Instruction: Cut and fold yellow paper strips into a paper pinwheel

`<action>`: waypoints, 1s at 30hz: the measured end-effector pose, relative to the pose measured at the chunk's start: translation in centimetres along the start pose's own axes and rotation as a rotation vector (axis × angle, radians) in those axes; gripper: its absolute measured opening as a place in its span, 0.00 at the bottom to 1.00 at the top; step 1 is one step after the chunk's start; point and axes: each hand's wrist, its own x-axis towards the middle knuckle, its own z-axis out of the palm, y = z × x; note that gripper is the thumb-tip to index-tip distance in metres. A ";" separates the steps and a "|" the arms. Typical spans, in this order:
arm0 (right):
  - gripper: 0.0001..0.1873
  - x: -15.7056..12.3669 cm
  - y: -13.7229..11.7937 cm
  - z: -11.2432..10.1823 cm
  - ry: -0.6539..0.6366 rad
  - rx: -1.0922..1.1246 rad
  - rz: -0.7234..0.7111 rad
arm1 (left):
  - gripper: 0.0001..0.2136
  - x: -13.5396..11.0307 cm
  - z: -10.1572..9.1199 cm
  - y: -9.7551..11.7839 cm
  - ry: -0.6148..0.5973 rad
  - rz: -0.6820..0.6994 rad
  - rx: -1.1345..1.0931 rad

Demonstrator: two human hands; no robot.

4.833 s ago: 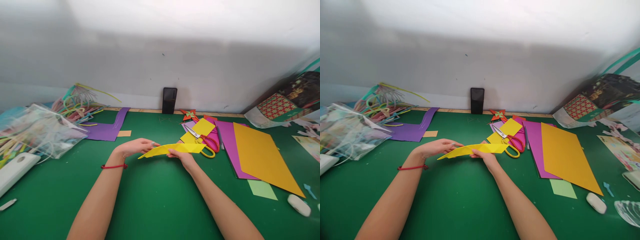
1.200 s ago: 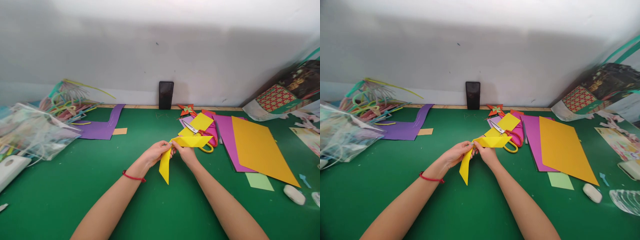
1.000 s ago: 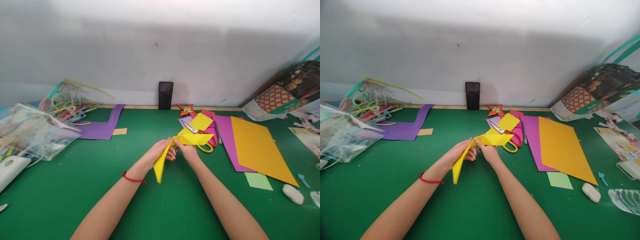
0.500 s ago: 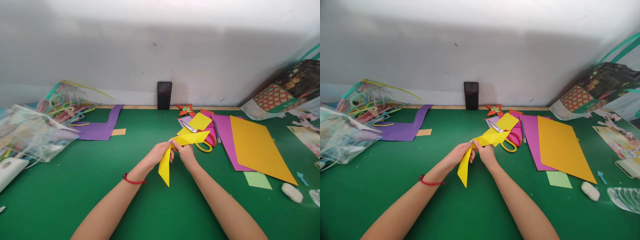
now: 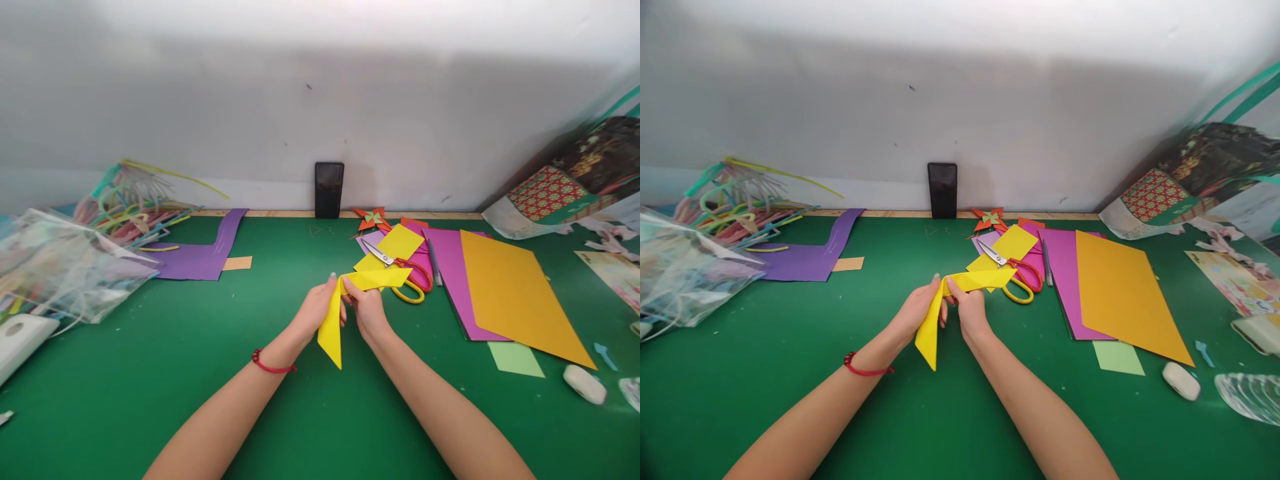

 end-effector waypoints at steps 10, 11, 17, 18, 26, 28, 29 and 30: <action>0.18 1.9 -0.6 -1.2 0.248 0.156 0.032 | 0.19 0.6 -3.0 1.6 -0.065 0.280 0.095; 0.18 1.8 -0.5 -1.1 0.229 0.149 0.036 | 0.17 0.7 -2.9 1.5 -0.053 0.281 0.088; 0.15 1.0 0.2 -0.7 0.058 -0.007 0.008 | 0.16 1.2 -2.8 1.1 0.175 0.043 -0.173; 0.15 1.0 0.2 -0.7 0.044 -0.029 -0.012 | 0.16 1.2 -2.8 1.1 0.191 0.017 -0.203; 0.14 0.2 0.5 0.1 0.030 -0.002 -0.016 | 0.11 0.9 -1.8 0.8 0.111 0.132 -0.168; 0.14 0.0 0.4 0.3 -0.001 0.013 -0.018 | 0.10 1.0 -1.7 0.6 0.143 0.184 -0.060; 0.14 -0.1 0.4 0.4 -0.016 0.007 -0.023 | 0.10 1.1 -1.7 0.5 0.160 0.202 -0.007; 0.14 -0.2 0.3 0.4 -0.031 -0.005 -0.028 | 0.12 1.2 -1.8 0.3 0.162 0.211 0.036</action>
